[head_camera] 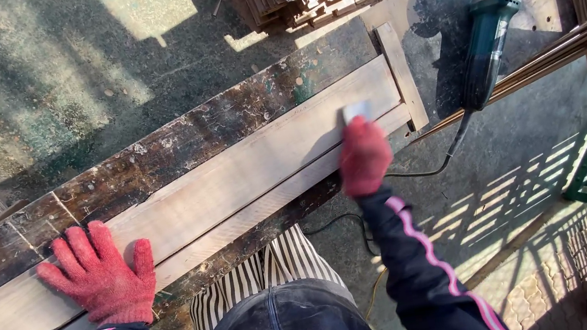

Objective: Sanding a wooden plank using an angle grinder with a sanding disc and a hand sanding block.

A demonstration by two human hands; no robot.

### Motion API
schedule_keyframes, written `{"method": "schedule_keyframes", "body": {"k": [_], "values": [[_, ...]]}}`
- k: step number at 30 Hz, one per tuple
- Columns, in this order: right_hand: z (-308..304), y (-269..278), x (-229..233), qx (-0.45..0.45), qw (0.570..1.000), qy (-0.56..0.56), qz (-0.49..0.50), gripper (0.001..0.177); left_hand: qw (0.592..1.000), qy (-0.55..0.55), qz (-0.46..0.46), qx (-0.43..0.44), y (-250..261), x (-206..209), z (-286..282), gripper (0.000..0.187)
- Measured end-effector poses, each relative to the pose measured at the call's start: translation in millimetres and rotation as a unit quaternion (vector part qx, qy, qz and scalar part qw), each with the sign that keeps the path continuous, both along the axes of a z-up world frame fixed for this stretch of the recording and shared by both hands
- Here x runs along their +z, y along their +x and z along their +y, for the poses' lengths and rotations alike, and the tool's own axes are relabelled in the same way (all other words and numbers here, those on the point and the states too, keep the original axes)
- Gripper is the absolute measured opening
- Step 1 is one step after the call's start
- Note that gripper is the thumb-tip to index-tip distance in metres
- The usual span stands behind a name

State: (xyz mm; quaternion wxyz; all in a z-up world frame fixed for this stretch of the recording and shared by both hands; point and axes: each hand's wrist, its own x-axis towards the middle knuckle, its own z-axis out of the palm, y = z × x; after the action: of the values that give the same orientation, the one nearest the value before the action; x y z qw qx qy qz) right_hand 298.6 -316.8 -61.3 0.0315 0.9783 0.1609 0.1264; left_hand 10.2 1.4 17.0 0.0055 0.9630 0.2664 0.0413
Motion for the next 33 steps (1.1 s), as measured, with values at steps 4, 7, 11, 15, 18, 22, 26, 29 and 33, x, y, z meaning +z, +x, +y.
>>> {"method": "schedule_keyframes", "body": {"k": [4, 7, 11, 15, 18, 22, 26, 29, 33], "values": [[18.2, -44.9, 12.1, 0.164, 0.986, 0.013, 0.037, 0.032, 1.0, -0.008, 0.004, -0.001, -4.3, -1.3, -4.7, 0.07], [-19.0, 23.3, 0.5, 0.092, 0.995, 0.04, 0.004, 0.02, 1.0, 0.004, 0.002, -0.011, 5.9, 4.5, -1.2, 0.068], [-8.9, 35.2, -1.4, 0.0, 0.999, 0.048, -0.026, 0.008, 1.0, 0.015, 0.0, -0.015, 10.9, 9.7, 0.1, 0.066], [65.3, -56.8, 46.7, -0.211, 0.831, 0.113, 0.502, 0.063, 1.0, -0.002, -0.002, -0.013, 4.6, 6.6, -2.2, 0.067], [14.9, -14.9, 12.3, 0.185, 0.977, 0.095, 0.037, 0.028, 1.0, 0.01, 0.003, -0.009, 10.0, 5.3, 2.3, 0.067], [-24.1, 48.6, -12.5, 0.024, 0.997, 0.053, -0.041, 0.006, 1.0, 0.004, 0.007, -0.012, 7.6, 7.9, 3.2, 0.069], [41.6, -53.0, 20.4, 0.109, 0.988, 0.087, 0.067, 0.024, 1.0, 0.007, 0.0, 0.0, 2.4, 0.4, -0.3, 0.069], [15.9, -31.5, 12.8, 0.133, 0.991, 0.008, 0.013, 0.021, 1.0, -0.004, -0.006, 0.001, 1.7, -0.9, -2.5, 0.068], [-31.4, 49.8, -23.8, -0.031, 0.999, -0.009, 0.023, 0.009, 1.0, 0.0, -0.007, -0.01, 4.4, 4.7, 0.3, 0.066]]}}
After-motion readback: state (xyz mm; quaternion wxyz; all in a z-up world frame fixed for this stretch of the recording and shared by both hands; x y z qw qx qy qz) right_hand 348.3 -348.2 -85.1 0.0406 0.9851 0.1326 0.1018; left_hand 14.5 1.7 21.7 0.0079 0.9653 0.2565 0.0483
